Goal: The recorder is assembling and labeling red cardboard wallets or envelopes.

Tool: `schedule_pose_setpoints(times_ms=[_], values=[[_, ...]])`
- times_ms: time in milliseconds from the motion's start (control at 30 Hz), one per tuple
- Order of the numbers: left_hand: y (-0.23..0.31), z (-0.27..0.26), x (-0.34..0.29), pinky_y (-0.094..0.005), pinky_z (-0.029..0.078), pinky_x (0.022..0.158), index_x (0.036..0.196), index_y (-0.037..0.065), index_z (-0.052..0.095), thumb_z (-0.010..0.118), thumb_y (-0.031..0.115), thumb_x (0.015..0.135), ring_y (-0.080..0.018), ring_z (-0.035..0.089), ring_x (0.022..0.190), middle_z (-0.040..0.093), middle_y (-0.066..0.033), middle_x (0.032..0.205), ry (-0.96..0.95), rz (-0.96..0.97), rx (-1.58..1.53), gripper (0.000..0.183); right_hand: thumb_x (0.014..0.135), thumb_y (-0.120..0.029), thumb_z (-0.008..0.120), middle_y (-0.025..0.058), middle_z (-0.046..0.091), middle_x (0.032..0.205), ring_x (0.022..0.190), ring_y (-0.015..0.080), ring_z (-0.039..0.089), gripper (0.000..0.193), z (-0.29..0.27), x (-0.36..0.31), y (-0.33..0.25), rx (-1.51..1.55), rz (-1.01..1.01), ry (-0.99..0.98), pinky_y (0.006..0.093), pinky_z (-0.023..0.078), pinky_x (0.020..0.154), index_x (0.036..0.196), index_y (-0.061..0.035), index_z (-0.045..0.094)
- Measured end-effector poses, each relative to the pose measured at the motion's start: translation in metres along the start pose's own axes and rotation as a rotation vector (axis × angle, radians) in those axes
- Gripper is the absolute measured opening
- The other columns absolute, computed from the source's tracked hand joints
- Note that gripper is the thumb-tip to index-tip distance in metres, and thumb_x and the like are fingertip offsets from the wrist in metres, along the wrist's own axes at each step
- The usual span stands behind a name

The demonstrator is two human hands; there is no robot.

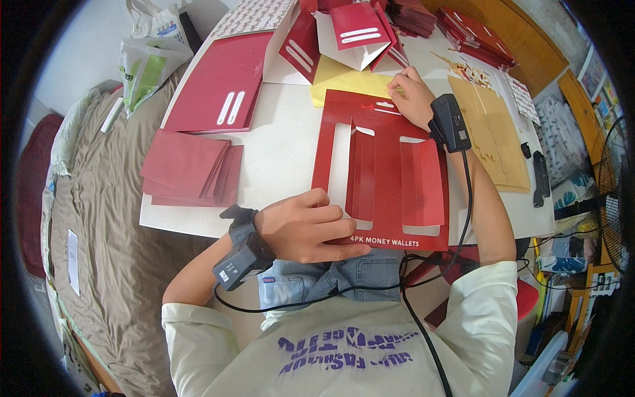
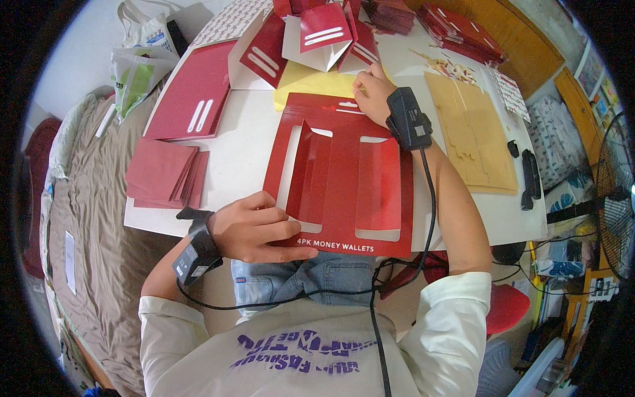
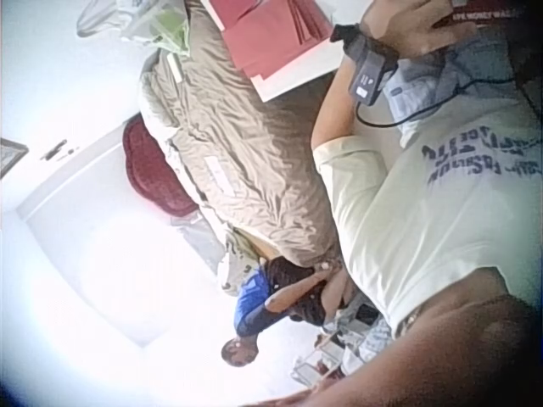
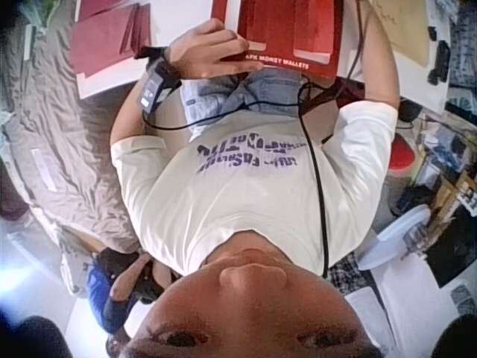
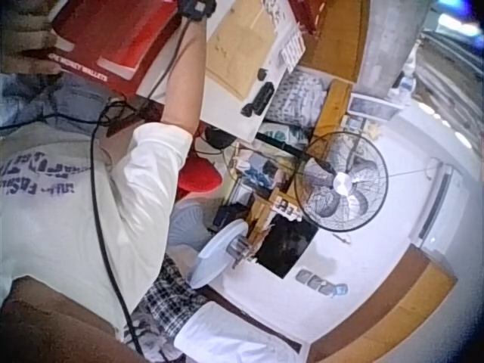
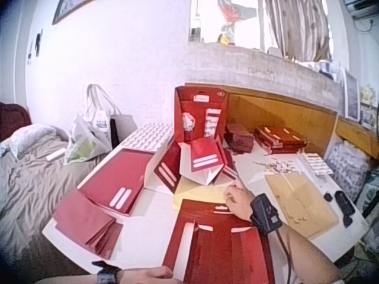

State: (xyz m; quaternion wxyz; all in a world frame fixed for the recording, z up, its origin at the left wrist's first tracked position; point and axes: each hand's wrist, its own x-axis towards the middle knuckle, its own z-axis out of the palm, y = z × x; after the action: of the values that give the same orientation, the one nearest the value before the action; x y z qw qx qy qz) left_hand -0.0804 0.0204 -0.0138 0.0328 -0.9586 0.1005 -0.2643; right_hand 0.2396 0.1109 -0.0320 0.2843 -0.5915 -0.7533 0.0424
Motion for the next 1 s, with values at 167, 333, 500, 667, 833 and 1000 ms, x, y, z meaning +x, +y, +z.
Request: schedule_pose_setpoints(times_ms=[167, 333, 500, 667, 833, 1000], values=[[0.0, -0.003, 0.001, -0.0273, 0.044, 0.071, 0.12, 0.024, 0.062, 0.07, 0.022, 0.08, -0.0114, 0.053, 0.079, 0.057, 0.0032, 0.092, -0.027, -0.007, 0.006, 0.04, 0.088, -0.011, 0.057, 0.014, 0.049, 0.102, 0.097, 0.0286, 0.052, 0.013, -0.001, 0.0, -0.001, -0.001, 0.006, -0.003, 0.0331, 0.042, 0.088, 0.096, -0.0014, 0.056], [0.0, 0.001, 0.001, -0.0287, 0.043, 0.069, 0.116, 0.021, 0.064, 0.067, 0.023, 0.081, -0.0128, 0.052, 0.078, 0.054, 0.0032, 0.088, 0.02, 0.003, -0.01, 0.035, 0.086, -0.009, 0.057, 0.0133, 0.049, 0.1, 0.096, 0.0291, 0.052, 0.009, -0.001, 0.002, 0.0, 0.011, 0.021, 0.005, 0.0331, 0.042, 0.088, 0.092, -0.0028, 0.053], [0.0, 0.0, 0.001, -0.0288, 0.043, 0.069, 0.115, 0.02, 0.064, 0.067, 0.022, 0.081, -0.013, 0.051, 0.078, 0.054, 0.0033, 0.089, 0.015, 0.005, -0.003, 0.034, 0.083, -0.006, 0.056, 0.0133, 0.047, 0.098, 0.094, 0.0299, 0.05, 0.012, -0.002, 0.001, -0.002, 0.049, -0.002, 0.007, 0.0336, 0.041, 0.087, 0.091, -0.0034, 0.049], [0.001, -0.002, 0.001, -0.0272, 0.043, 0.07, 0.119, 0.024, 0.063, 0.069, 0.021, 0.081, -0.012, 0.052, 0.077, 0.057, 0.003, 0.091, -0.009, -0.008, 0.003, 0.038, 0.078, -0.003, 0.056, 0.0133, 0.046, 0.098, 0.095, 0.03, 0.049, 0.017, -0.004, 0.0, -0.005, 0.066, 0.002, -0.01, 0.0334, 0.041, 0.085, 0.092, -0.0045, 0.046], [-0.001, 0.0, 0.002, -0.0285, 0.042, 0.069, 0.115, 0.02, 0.064, 0.064, 0.02, 0.08, -0.013, 0.051, 0.079, 0.055, 0.003, 0.091, 0.029, 0.01, -0.01, 0.035, 0.076, -0.001, 0.056, 0.0131, 0.045, 0.098, 0.095, 0.0295, 0.048, 0.02, -0.004, -0.001, -0.001, 0.081, -0.052, 0.007, 0.0326, 0.04, 0.084, 0.092, -0.0049, 0.044], [0.001, -0.003, 0.002, -0.026, 0.045, 0.071, 0.122, 0.027, 0.062, 0.073, 0.021, 0.08, -0.0111, 0.052, 0.077, 0.058, 0.0032, 0.094, -0.039, 0.001, 0.013, 0.044, 0.077, -0.002, 0.059, 0.0135, 0.045, 0.099, 0.095, 0.0292, 0.048, 0.022, 0.0, 0.001, 0.006, 0.114, -0.119, 0.074, 0.0318, 0.04, 0.083, 0.092, -0.0048, 0.043]])
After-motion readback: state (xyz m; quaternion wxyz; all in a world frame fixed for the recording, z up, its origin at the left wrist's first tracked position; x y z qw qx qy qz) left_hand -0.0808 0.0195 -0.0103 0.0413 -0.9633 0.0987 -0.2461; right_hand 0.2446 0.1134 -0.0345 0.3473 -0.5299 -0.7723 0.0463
